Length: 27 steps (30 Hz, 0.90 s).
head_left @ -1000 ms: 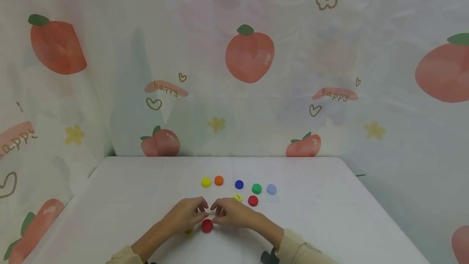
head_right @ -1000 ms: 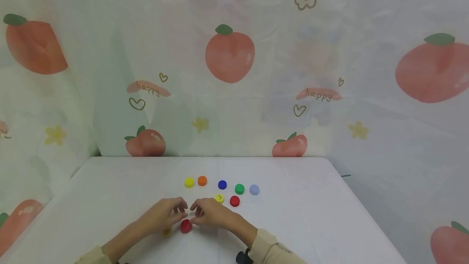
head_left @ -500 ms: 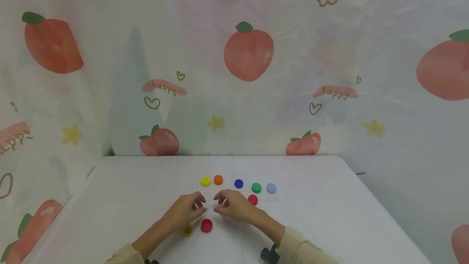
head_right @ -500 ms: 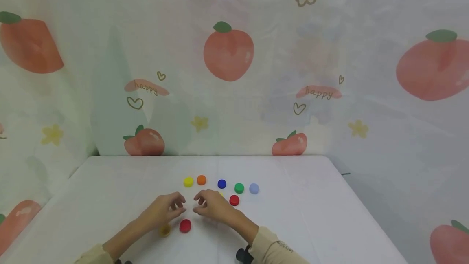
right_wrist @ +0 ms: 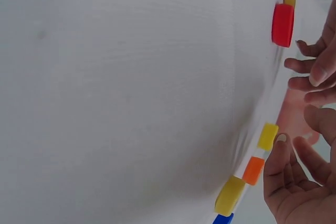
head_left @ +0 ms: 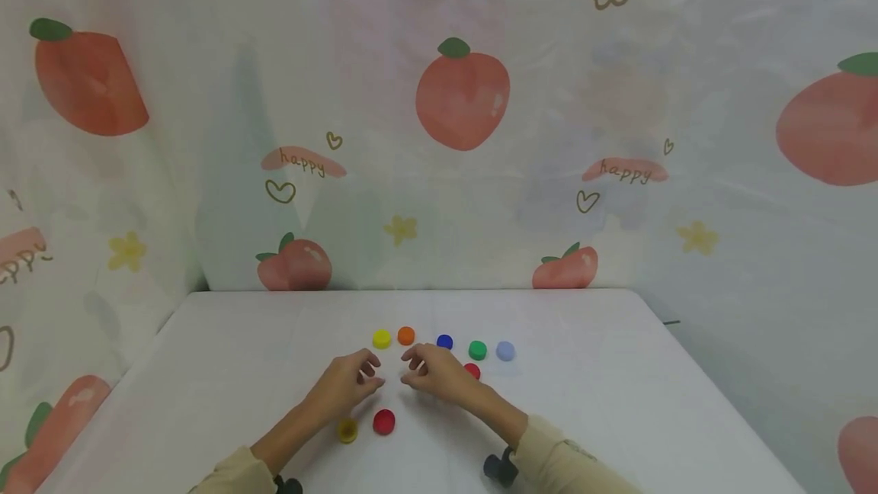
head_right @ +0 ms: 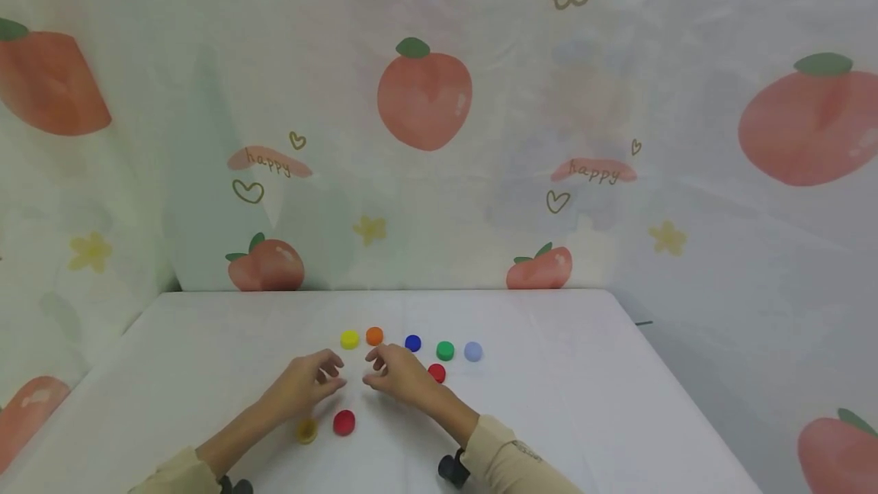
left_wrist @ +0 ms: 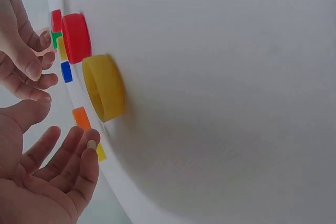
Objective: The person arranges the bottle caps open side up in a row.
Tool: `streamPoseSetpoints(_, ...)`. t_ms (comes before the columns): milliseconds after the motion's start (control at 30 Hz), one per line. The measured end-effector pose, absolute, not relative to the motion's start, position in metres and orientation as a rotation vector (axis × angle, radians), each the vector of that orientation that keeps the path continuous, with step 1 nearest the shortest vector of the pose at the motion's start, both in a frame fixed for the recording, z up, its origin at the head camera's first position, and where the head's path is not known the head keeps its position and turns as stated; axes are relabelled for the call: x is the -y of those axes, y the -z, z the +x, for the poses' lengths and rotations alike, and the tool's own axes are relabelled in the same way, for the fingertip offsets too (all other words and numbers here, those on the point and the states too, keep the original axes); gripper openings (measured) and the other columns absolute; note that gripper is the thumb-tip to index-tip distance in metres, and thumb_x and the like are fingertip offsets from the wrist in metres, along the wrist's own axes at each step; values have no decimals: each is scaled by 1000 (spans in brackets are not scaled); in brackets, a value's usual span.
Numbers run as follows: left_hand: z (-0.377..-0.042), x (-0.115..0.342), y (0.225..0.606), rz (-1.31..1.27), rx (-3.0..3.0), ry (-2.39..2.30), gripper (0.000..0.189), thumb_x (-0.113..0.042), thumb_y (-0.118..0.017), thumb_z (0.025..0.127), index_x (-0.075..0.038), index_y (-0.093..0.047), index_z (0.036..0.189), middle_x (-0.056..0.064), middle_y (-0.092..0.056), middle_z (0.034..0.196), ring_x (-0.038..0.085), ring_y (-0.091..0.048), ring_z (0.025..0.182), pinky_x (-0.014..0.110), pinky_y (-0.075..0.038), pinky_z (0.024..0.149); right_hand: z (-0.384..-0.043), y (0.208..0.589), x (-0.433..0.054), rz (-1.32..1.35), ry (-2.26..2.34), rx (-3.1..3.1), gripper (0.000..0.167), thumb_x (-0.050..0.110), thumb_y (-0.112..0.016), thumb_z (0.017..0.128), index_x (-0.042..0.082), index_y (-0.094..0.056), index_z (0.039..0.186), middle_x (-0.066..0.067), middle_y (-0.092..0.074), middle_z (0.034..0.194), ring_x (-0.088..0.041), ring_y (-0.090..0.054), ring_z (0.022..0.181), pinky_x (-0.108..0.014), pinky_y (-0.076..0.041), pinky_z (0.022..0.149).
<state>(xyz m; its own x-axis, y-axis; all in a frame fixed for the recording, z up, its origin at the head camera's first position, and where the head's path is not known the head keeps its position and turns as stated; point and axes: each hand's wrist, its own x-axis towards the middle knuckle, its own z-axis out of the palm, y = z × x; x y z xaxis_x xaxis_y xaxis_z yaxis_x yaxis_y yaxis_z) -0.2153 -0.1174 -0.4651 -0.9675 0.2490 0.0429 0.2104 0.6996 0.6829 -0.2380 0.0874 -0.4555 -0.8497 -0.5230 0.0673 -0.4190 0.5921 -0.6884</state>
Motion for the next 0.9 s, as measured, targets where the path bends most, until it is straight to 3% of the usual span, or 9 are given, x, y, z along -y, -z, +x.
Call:
streamPoseSetpoints(333, -221, 120, 470, 287, -2968, -1118, 42, -18, -78, 78, -6, -62, 116, 6, -63, 101, 14, -55, 77, 25, -52, 67, -251, 457, -79, -687, 1110, -2730, 36, 18, -71, 85, 2, -60, 116, -10, -61, 107, -16, -60, 87, -22, -52, 72)
streamPoseSetpoints(567, -229, 124, 469, 270, -3004, -1113, 43, -15, -78, 77, -4, -62, 115, 8, -63, 97, 15, -55, 76, 27, -50, 66, -260, 457, -67, -668, 1059, -2789, 36, 17, -73, 83, 0, -61, 112, -10, -63, 102, -17, -61, 85, -24, -52, 71)
streamPoseSetpoints(900, -238, 130, 469, 224, -2990, -1131, 42, -13, -77, 78, -4, -62, 115, 7, -62, 95, 16, -55, 78, 29, -51, 69, -267, 458, -58, -657, 1053, -2771, 41, 16, -72, 84, 3, -58, 120, -8, -61, 100, -18, -59, 87, -25, -52, 73)
